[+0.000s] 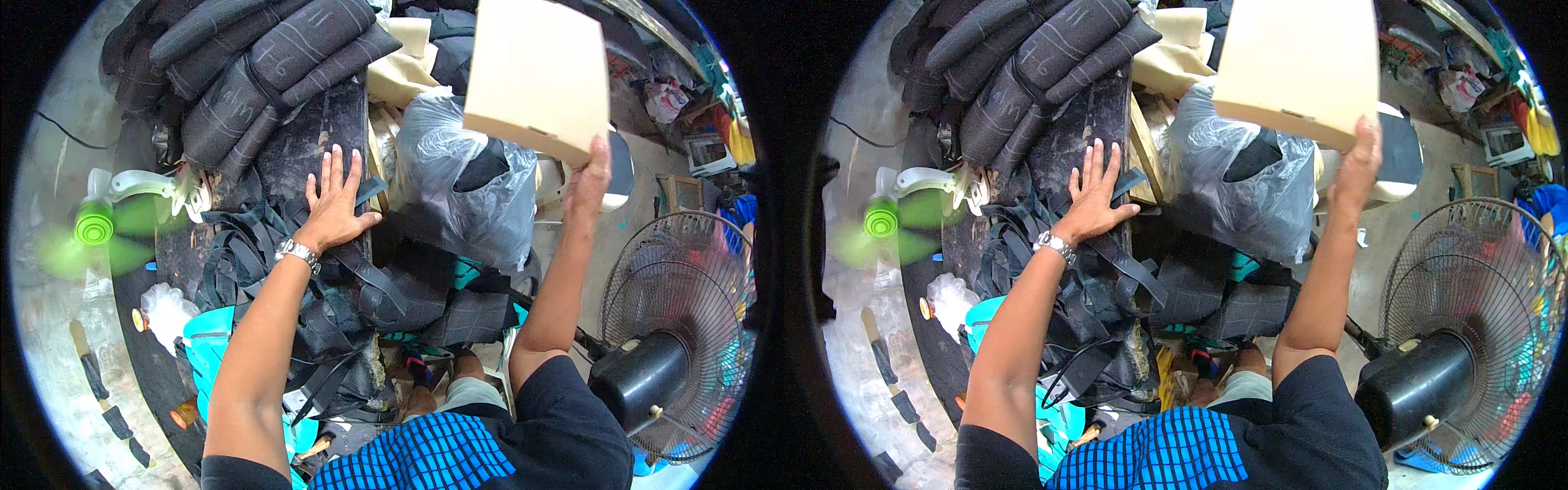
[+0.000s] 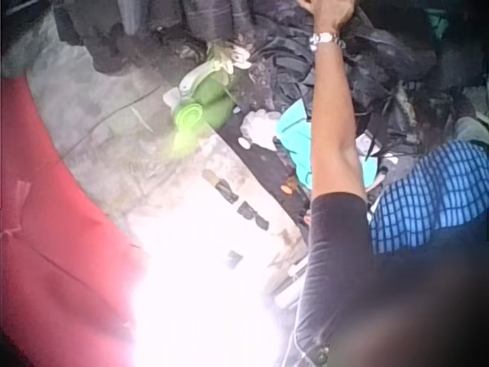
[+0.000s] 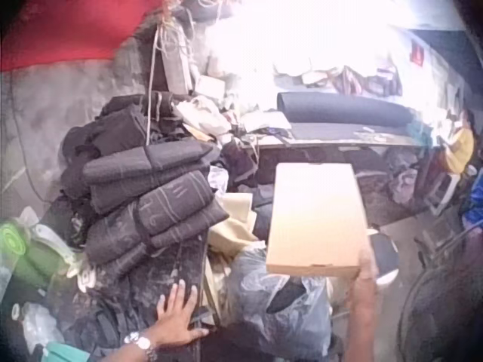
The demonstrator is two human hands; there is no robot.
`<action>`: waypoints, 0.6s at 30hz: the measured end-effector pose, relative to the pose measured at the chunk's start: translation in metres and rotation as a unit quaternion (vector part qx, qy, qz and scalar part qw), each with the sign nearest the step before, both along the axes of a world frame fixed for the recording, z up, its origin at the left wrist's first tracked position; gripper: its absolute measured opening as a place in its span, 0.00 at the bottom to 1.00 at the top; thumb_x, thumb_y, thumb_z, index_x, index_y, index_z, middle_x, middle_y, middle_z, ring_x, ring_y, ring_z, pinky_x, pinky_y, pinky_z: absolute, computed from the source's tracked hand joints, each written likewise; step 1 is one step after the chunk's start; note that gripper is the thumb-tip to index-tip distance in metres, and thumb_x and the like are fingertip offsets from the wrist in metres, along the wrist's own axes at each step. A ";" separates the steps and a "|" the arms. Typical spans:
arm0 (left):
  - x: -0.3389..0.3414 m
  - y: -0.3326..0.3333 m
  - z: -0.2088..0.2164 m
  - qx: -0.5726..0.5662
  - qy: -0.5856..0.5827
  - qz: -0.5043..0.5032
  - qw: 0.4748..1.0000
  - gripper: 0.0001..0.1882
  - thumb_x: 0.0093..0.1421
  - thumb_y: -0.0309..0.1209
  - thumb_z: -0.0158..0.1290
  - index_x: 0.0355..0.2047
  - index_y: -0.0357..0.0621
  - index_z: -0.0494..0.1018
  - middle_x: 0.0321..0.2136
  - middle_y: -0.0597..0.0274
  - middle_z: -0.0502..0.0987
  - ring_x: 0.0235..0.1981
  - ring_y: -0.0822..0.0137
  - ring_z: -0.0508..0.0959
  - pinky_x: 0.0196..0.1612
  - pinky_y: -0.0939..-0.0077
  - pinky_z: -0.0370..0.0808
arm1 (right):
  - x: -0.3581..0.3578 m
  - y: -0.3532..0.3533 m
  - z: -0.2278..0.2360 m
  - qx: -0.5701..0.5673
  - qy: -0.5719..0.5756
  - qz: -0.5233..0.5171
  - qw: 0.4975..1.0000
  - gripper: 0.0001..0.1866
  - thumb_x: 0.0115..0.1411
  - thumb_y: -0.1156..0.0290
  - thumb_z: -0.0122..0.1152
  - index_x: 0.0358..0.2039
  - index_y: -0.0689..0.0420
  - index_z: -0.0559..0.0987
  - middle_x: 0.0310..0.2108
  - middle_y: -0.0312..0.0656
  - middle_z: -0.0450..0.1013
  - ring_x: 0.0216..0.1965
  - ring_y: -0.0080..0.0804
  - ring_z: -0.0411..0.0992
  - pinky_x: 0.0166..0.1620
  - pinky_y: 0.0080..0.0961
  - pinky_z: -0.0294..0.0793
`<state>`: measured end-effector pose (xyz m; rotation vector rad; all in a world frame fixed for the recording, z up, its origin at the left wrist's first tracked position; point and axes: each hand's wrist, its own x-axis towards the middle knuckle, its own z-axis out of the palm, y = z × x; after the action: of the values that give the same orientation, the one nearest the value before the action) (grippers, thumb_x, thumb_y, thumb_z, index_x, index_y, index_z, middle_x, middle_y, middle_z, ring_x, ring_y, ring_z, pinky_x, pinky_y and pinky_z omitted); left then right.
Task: The person folds a white fabric sheet on a table, then retrieves a small white piece from a pile of black material and places it on the fabric. They open a container and rub its contents onto the fabric, smoothing it with both hands. The person then retrieves another white piece from the pile and places it on the fabric.
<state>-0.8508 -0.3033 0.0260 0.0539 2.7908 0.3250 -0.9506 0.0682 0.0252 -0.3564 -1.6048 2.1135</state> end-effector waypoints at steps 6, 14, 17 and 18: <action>0.001 -0.001 0.002 0.002 0.002 -0.007 1.000 0.65 0.48 0.53 0.63 0.73 0.50 0.32 0.73 0.44 0.28 0.74 0.47 0.30 0.69 0.42 0.30 | -0.062 -0.070 -0.074 -0.021 -0.093 0.009 0.995 0.31 0.65 0.59 0.52 0.61 0.69 0.65 0.53 0.51 0.71 0.53 0.37 0.70 0.57 0.32 0.66; 0.004 -0.003 0.001 0.015 0.013 -0.018 1.000 0.60 0.51 0.52 0.60 0.73 0.47 0.34 0.72 0.38 0.29 0.73 0.43 0.31 0.68 0.40 0.30 | -0.151 -0.173 -0.132 0.164 -0.087 0.000 0.983 0.39 0.62 0.52 0.56 0.68 0.60 0.59 0.46 0.64 0.61 0.46 0.54 0.65 0.55 0.39 0.66; 0.005 -0.002 0.001 0.020 0.023 -0.022 0.999 0.60 0.52 0.51 0.60 0.73 0.45 0.35 0.72 0.38 0.30 0.73 0.43 0.31 0.68 0.39 0.30 | -0.160 -0.204 -0.141 0.193 -0.067 0.003 0.979 0.41 0.62 0.51 0.58 0.69 0.59 0.57 0.45 0.61 0.58 0.46 0.54 0.65 0.55 0.40 0.65; 0.005 -0.001 0.001 0.016 0.027 -0.023 0.999 0.59 0.52 0.51 0.60 0.72 0.44 0.35 0.72 0.37 0.31 0.73 0.43 0.32 0.68 0.40 0.30 | -0.163 -0.218 -0.144 0.213 -0.046 -0.008 0.976 0.42 0.62 0.51 0.59 0.70 0.59 0.56 0.45 0.61 0.57 0.45 0.55 0.64 0.55 0.41 0.64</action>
<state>-0.8455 -0.3047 0.0268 0.1369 2.8338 0.3613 -1.1133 -0.1501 -0.1192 -0.3218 -2.0407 1.6990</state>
